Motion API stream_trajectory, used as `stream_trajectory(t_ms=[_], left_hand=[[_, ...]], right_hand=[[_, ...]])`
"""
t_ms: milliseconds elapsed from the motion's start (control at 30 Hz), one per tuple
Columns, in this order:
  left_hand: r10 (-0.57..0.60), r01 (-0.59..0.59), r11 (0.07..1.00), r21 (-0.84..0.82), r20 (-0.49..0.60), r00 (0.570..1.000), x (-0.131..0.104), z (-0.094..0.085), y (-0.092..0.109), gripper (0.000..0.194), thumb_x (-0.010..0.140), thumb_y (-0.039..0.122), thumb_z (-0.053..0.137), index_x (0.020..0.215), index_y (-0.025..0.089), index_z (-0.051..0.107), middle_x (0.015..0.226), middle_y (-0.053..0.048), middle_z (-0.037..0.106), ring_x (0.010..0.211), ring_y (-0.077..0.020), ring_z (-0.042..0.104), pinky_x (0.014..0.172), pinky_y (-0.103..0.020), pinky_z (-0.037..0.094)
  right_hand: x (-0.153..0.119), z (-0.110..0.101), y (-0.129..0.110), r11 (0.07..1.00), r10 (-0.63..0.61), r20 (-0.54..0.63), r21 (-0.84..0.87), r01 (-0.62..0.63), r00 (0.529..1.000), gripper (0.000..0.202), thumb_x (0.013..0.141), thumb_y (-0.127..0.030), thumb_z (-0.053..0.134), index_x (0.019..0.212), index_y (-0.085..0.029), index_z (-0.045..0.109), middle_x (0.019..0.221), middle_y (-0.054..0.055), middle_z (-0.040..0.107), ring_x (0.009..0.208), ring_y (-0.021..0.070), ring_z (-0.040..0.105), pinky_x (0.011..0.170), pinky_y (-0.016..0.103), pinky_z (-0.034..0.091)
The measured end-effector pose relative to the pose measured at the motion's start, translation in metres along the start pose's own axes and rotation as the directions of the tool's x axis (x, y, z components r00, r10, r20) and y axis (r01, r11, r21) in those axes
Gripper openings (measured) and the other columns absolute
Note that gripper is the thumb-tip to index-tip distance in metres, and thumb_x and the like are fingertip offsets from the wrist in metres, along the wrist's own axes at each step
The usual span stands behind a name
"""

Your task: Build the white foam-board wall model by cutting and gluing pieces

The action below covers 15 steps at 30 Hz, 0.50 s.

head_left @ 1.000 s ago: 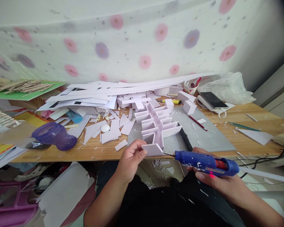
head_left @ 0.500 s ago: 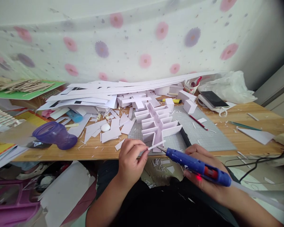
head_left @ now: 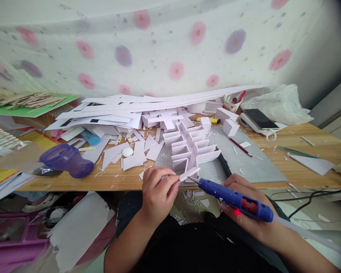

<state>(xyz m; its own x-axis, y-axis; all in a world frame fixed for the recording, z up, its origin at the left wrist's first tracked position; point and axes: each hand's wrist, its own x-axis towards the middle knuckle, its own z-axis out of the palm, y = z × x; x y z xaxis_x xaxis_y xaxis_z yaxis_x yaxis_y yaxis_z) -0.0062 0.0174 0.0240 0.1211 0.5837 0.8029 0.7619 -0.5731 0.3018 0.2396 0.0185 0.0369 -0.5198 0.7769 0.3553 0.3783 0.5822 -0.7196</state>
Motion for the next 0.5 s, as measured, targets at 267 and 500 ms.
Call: stream_trajectory(t_ms=[267,500], left_hand=[[0.019,-0.019,1.000,0.020,0.001,1.000,0.0009,0.0001,-0.0014,0.021,0.073,0.005,0.067,0.085,0.022,0.063,0.083,-0.003,0.066,0.080,-0.0192,0.056,0.075,-0.037,0.045],[0.034,-0.035,0.999,0.034,0.004,0.999,0.0009,0.0009,-0.0014,0.023,0.072,0.004,0.068,0.085,0.022,0.063,0.083,-0.004,0.066,0.081,-0.0200,0.055,0.075,-0.038,0.044]], right_hand=[[0.0000,-0.0030,0.0038,0.999,0.026,-0.011,-0.023,-0.026,1.000,0.015,0.087,-0.025,0.054,0.073,-0.021,0.050,0.073,0.002,0.050,0.069,0.0183,0.050,0.060,0.031,0.041],[-0.0047,-0.0067,0.0075,0.998,0.053,-0.035,-0.019,-0.054,0.998,0.017,0.088,-0.025,0.054,0.072,-0.021,0.049,0.072,0.001,0.050,0.067,0.0170,0.049,0.059,0.030,0.040]])
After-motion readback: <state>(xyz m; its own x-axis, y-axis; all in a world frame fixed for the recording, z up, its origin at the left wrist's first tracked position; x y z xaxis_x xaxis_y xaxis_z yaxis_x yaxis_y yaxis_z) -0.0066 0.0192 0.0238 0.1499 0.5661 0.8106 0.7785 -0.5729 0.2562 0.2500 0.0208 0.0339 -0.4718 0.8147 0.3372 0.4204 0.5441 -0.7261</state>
